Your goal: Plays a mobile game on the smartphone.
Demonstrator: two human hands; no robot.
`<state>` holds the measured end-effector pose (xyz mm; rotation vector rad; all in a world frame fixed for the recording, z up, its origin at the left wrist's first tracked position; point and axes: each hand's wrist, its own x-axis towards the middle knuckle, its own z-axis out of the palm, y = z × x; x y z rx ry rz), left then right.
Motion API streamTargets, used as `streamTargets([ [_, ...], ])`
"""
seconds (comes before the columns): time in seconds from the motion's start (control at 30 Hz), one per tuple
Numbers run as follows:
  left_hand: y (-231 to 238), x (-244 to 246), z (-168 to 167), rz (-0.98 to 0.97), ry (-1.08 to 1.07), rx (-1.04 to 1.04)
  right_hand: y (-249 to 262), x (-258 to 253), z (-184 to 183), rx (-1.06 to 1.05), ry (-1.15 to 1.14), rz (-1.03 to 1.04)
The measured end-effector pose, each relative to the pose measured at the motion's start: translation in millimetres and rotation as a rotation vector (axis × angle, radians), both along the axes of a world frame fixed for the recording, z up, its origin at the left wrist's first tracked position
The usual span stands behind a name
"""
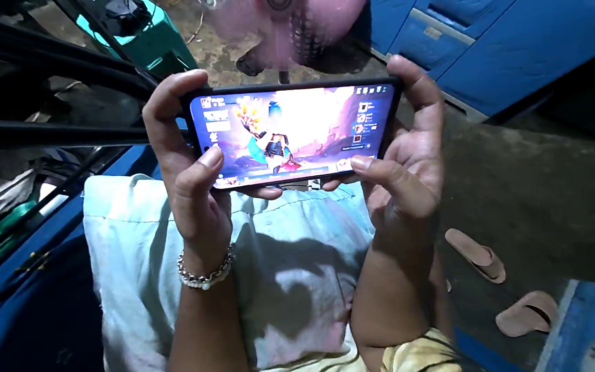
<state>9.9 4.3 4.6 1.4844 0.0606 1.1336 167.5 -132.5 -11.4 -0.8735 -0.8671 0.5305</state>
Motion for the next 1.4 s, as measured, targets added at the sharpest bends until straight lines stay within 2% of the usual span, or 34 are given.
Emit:
streamTargets([
  [0.7,3.4,1.4,0.9,0.028,-0.017,0.036,1.2,-1.1,-0.5,0.040,-0.061,-0.004],
  [1.4,5.3,-0.8,-0.6,0.006,-0.027,-0.031,3.3,-4.9,-1.0,0.022,0.021,-0.005],
])
